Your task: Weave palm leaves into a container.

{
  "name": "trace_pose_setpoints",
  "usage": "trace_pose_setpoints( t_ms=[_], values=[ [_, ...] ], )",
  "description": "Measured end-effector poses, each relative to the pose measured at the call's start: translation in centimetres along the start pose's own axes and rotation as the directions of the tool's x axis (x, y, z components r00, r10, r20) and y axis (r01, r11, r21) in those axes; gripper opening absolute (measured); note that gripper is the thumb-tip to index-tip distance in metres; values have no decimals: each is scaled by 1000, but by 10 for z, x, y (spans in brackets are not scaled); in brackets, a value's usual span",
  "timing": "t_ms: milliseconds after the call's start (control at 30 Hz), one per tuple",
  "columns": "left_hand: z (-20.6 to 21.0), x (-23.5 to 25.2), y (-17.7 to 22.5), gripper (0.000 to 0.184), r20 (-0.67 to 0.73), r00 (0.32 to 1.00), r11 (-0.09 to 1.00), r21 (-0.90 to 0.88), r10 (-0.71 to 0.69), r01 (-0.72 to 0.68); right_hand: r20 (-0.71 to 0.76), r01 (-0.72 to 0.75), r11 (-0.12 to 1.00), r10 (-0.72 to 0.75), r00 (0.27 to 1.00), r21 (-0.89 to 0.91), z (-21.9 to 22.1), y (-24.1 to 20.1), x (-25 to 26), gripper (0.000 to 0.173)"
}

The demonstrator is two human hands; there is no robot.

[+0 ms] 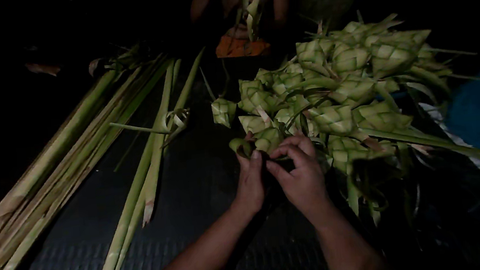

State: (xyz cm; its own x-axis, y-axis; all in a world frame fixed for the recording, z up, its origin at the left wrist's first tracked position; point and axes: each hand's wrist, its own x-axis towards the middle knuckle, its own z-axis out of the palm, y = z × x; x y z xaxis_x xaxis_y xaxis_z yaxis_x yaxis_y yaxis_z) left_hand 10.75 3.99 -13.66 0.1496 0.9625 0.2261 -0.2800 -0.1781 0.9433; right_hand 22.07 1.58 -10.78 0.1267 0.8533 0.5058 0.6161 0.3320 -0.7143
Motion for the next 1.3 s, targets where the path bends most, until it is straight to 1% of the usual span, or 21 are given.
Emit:
trace_pose_setpoints(
  t_ms=[67,133,233,300,367,467,567,667,700,833,900,967,1033,1100,1133,1200,1233,1300],
  values=[
    [-1,0,-1,67,-14,999,996,69,51,-49,9,1,1000,-1,1000,-2,0,-2,0,13],
    [-1,-1,-2,66,0,994,976,186,114,-112,63,-46,999,44,997,21,-3,-6,2,12],
    [0,-2,-3,71,18,986,946,281,164,-163,144,-112,988,97,985,102,-8,-4,8,12],
    [-1,0,-4,77,23,980,941,275,198,-197,217,-144,974,105,971,173,-13,0,12,12],
    [0,5,-5,77,-12,975,947,243,220,-210,244,-130,962,69,967,240,-15,4,15,10],
    [-2,8,-6,67,-14,966,939,241,258,-247,245,-66,952,-9,970,298,-15,8,18,13],
    [-9,10,-11,63,28,939,907,253,341,-337,231,-36,941,-46,972,337,-16,9,17,16],
    [-12,14,-9,63,87,894,864,233,439,-447,136,6,929,-61,989,370,-10,8,15,17],
    [-13,15,-9,62,93,886,857,229,453,-462,112,13,927,-59,992,375,-9,7,14,18],
    [-9,14,-9,62,62,890,851,269,452,-451,121,-34,933,-11,993,358,-7,3,11,21],
    [-4,14,-5,68,43,898,850,306,438,-429,120,-46,941,6,993,334,-5,2,11,21],
    [-2,13,-4,75,32,906,859,302,423,-412,108,-67,950,35,994,306,-3,0,10,22],
    [1,10,-1,80,9,925,880,305,379,-364,87,-75,958,53,995,276,1,2,10,18],
    [-1,6,-1,85,-13,955,908,313,297,-278,95,-83,965,61,994,250,5,6,9,15],
    [-3,6,-2,82,-28,966,925,295,258,-238,116,-95,967,69,991,237,6,8,9,13],
    [-6,7,-3,60,-62,978,958,224,197,-179,176,-117,968,79,981,221,8,10,10,12],
    [-7,8,-4,52,-79,979,966,194,187,-169,193,-105,971,63,979,216,9,12,10,12],
    [-11,9,-7,46,-77,974,962,192,211,-193,209,-54,978,11,978,202,8,16,11,10]
  ],
)
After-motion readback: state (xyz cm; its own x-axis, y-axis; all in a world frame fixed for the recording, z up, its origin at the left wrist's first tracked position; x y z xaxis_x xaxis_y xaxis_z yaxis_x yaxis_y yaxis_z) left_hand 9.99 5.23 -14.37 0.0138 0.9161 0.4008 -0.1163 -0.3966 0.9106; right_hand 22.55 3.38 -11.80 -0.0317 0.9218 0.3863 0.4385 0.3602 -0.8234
